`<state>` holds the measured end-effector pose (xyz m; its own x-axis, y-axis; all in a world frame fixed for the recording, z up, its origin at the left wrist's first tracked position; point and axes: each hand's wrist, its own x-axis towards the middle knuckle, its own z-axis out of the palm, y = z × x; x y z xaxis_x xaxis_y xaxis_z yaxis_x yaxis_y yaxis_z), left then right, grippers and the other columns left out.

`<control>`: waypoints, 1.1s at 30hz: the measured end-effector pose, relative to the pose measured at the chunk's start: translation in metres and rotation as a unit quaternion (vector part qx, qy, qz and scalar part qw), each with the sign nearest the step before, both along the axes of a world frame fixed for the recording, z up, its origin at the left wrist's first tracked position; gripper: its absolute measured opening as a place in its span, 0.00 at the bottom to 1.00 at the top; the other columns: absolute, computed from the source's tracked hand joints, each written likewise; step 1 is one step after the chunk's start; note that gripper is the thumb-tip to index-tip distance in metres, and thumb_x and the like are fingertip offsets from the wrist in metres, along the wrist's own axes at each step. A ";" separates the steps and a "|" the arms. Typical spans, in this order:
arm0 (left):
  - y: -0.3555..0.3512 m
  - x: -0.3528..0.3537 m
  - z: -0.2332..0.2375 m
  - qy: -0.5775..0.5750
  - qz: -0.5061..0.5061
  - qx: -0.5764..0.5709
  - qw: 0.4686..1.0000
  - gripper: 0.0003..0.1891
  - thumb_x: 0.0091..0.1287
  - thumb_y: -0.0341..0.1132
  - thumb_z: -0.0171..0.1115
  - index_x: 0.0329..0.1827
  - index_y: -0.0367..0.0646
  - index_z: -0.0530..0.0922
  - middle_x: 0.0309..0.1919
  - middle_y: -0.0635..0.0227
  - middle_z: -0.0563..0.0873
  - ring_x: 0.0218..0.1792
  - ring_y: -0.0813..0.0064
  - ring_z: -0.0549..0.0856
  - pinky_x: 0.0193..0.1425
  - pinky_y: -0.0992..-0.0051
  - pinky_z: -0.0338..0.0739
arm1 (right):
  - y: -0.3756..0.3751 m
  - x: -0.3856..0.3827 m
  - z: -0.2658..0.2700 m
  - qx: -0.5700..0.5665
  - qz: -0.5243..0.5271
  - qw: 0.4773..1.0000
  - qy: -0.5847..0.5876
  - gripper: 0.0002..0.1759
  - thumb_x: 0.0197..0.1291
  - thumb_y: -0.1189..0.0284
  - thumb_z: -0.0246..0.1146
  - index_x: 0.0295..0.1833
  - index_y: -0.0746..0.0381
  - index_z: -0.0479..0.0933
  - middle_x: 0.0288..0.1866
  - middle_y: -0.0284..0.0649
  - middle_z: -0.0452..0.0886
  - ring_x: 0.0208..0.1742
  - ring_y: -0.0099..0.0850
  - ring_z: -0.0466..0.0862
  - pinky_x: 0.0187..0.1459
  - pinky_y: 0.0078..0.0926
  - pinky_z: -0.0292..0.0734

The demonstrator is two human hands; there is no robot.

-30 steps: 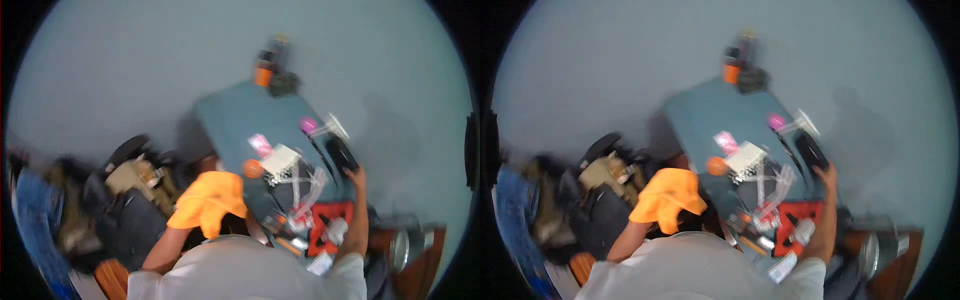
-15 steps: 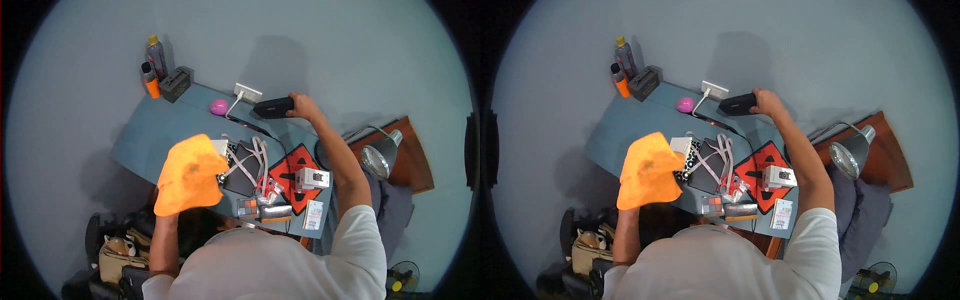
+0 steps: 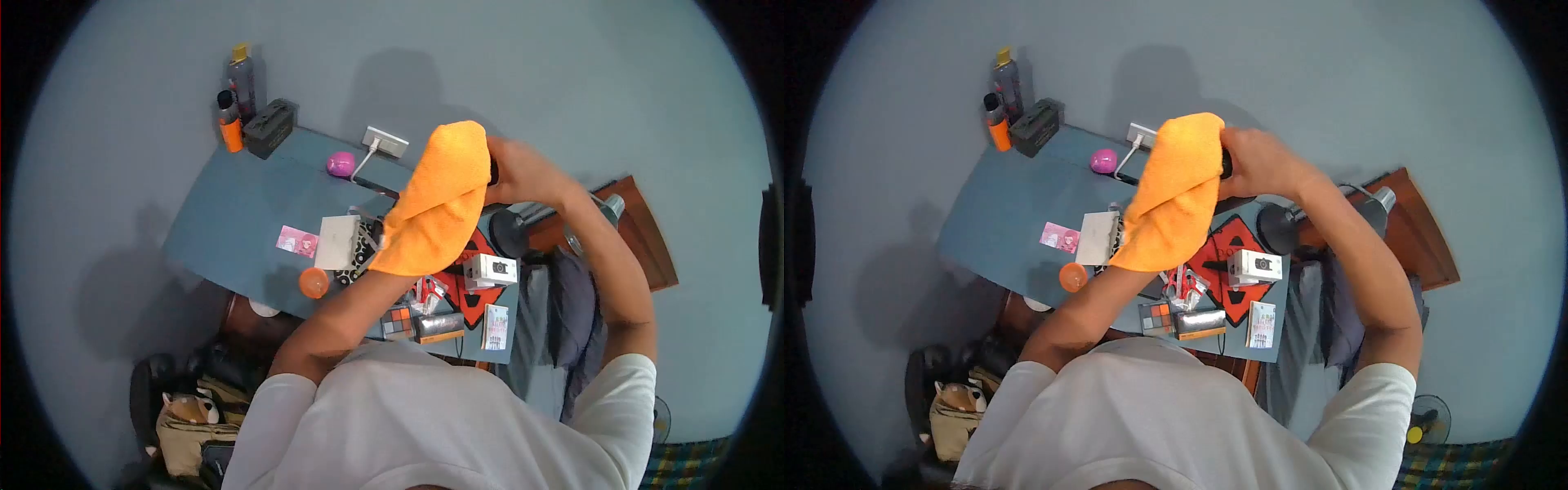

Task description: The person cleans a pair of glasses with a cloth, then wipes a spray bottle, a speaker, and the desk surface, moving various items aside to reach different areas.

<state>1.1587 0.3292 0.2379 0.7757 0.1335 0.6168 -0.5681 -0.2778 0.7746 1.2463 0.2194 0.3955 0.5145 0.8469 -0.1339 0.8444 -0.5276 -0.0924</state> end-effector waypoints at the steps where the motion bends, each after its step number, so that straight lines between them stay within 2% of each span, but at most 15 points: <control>1: -0.001 -0.001 -0.002 0.002 0.004 -0.001 1.000 0.15 0.63 0.31 0.54 0.53 0.43 0.72 0.48 0.59 0.79 0.48 0.55 0.77 0.53 0.62 0.71 | 0.002 -0.012 0.012 -0.019 -0.044 0.999 -0.006 0.31 0.39 0.65 0.74 0.50 0.65 0.74 0.45 0.48 0.80 0.47 0.47 0.80 0.47 0.36 0.75; 9: 0.005 -0.009 -0.019 0.046 0.036 -0.003 0.998 0.17 0.63 0.31 0.54 0.56 0.43 0.72 0.52 0.57 0.78 0.54 0.54 0.76 0.58 0.63 0.70 | -0.028 -0.022 0.056 0.046 -0.023 0.999 0.001 0.24 0.36 0.65 0.74 0.41 0.67 0.79 0.29 0.46 0.82 0.32 0.38 0.83 0.36 0.32 0.76; 11: -0.002 -0.009 -0.021 0.055 0.033 -0.013 0.998 0.18 0.63 0.30 0.54 0.57 0.43 0.72 0.52 0.57 0.78 0.54 0.54 0.76 0.59 0.63 0.70 | -0.032 -0.024 0.066 0.090 -0.088 0.992 0.022 0.25 0.37 0.65 0.74 0.41 0.67 0.79 0.28 0.43 0.82 0.30 0.33 0.83 0.32 0.30 0.76; 12: -0.012 -0.006 -0.024 0.126 -0.056 -0.177 0.975 0.18 0.64 0.33 0.54 0.57 0.44 0.72 0.53 0.58 0.78 0.55 0.55 0.76 0.60 0.62 0.70 | -0.035 -0.024 0.067 0.090 -0.087 0.992 0.021 0.25 0.37 0.65 0.74 0.41 0.67 0.79 0.28 0.43 0.82 0.30 0.33 0.83 0.32 0.30 0.76; 14: -0.041 0.001 -0.031 0.250 -0.223 -0.478 0.812 0.18 0.67 0.39 0.52 0.59 0.45 0.71 0.55 0.60 0.78 0.56 0.57 0.76 0.62 0.62 0.69 | -0.038 -0.023 0.069 0.176 -0.140 0.974 0.031 0.26 0.39 0.62 0.75 0.42 0.67 0.79 0.28 0.40 0.82 0.28 0.30 0.82 0.31 0.26 0.77; 16: -0.067 0.006 -0.031 0.331 -0.354 -0.703 0.520 0.19 0.70 0.44 0.51 0.60 0.47 0.71 0.57 0.62 0.78 0.58 0.59 0.76 0.64 0.61 0.68 | -0.038 -0.028 0.047 0.242 -0.168 0.955 0.018 0.26 0.40 0.62 0.75 0.43 0.67 0.79 0.30 0.40 0.83 0.29 0.29 0.82 0.32 0.25 0.77; 17: -0.071 0.002 -0.009 0.263 -0.412 -0.719 0.494 0.23 0.71 0.52 0.44 0.62 0.50 0.70 0.60 0.66 0.75 0.62 0.63 0.74 0.69 0.60 0.63 | -0.037 -0.033 0.030 0.307 -0.198 0.931 0.006 0.27 0.41 0.62 0.75 0.44 0.68 0.79 0.31 0.40 0.83 0.30 0.28 0.82 0.34 0.24 0.78; 19: -0.066 0.009 0.022 0.127 -0.511 -0.731 0.434 0.23 0.71 0.52 0.47 0.61 0.49 0.70 0.59 0.63 0.76 0.60 0.62 0.75 0.68 0.57 0.66 | -0.035 -0.042 -0.009 0.402 -0.205 0.891 0.055 0.28 0.40 0.63 0.77 0.45 0.68 0.78 0.33 0.41 0.83 0.34 0.27 0.82 0.39 0.27 0.78; 21: -0.054 0.017 0.023 0.140 -0.465 -0.767 0.419 0.23 0.70 0.51 0.48 0.62 0.49 0.70 0.58 0.63 0.76 0.60 0.62 0.75 0.67 0.58 0.67 | -0.030 -0.056 -0.051 0.464 -0.191 0.865 0.030 0.29 0.40 0.65 0.77 0.47 0.69 0.77 0.37 0.43 0.83 0.37 0.28 0.82 0.42 0.26 0.77; 24: -0.048 0.027 -0.005 0.087 -0.454 -0.748 0.477 0.24 0.70 0.53 0.48 0.61 0.48 0.71 0.58 0.60 0.76 0.59 0.62 0.76 0.67 0.57 0.67 | -0.030 -0.074 -0.075 0.476 -0.208 0.854 -0.032 0.29 0.42 0.66 0.76 0.48 0.70 0.76 0.39 0.43 0.83 0.39 0.28 0.82 0.44 0.26 0.77; 26: -0.033 0.025 -0.010 0.070 -0.470 -0.738 0.480 0.24 0.70 0.53 0.47 0.61 0.47 0.71 0.58 0.60 0.76 0.59 0.62 0.76 0.67 0.56 0.67 | -0.040 -0.086 -0.077 0.513 -0.253 0.812 0.113 0.28 0.43 0.68 0.75 0.49 0.71 0.76 0.39 0.43 0.83 0.39 0.29 0.82 0.44 0.26 0.77; 27: -0.021 0.028 -0.013 0.081 -0.419 -0.752 0.502 0.25 0.70 0.54 0.46 0.61 0.46 0.71 0.58 0.59 0.77 0.58 0.61 0.77 0.66 0.56 0.69 | -0.049 -0.088 -0.082 0.514 -0.254 0.811 0.116 0.28 0.43 0.68 0.75 0.49 0.71 0.76 0.39 0.43 0.83 0.39 0.29 0.82 0.44 0.26 0.77; 29: 0.004 0.033 -0.020 0.092 -0.363 -0.766 0.522 0.26 0.70 0.55 0.45 0.60 0.45 0.71 0.57 0.59 0.78 0.57 0.60 0.78 0.65 0.55 0.70 | -0.067 -0.089 -0.094 0.558 -0.342 0.696 0.295 0.28 0.44 0.71 0.74 0.50 0.72 0.75 0.41 0.45 0.82 0.40 0.29 0.82 0.43 0.25 0.77; 31: 0.029 0.035 -0.025 0.023 -0.382 -0.703 0.599 0.28 0.70 0.56 0.44 0.59 0.43 0.73 0.55 0.57 0.79 0.54 0.59 0.80 0.61 0.53 0.74 | -0.074 -0.097 -0.099 0.574 -0.345 0.662 0.335 0.25 0.47 0.71 0.72 0.50 0.73 0.75 0.42 0.47 0.82 0.40 0.31 0.83 0.45 0.27 0.79; 33: 0.036 0.032 -0.023 0.026 -0.372 -0.697 0.612 0.29 0.68 0.59 0.45 0.60 0.45 0.72 0.56 0.59 0.79 0.54 0.61 0.80 0.60 0.57 0.76 | -0.080 -0.097 -0.119 0.595 -0.361 0.551 0.461 0.27 0.50 0.70 0.70 0.52 0.75 0.71 0.44 0.48 0.80 0.41 0.34 0.84 0.47 0.31 0.81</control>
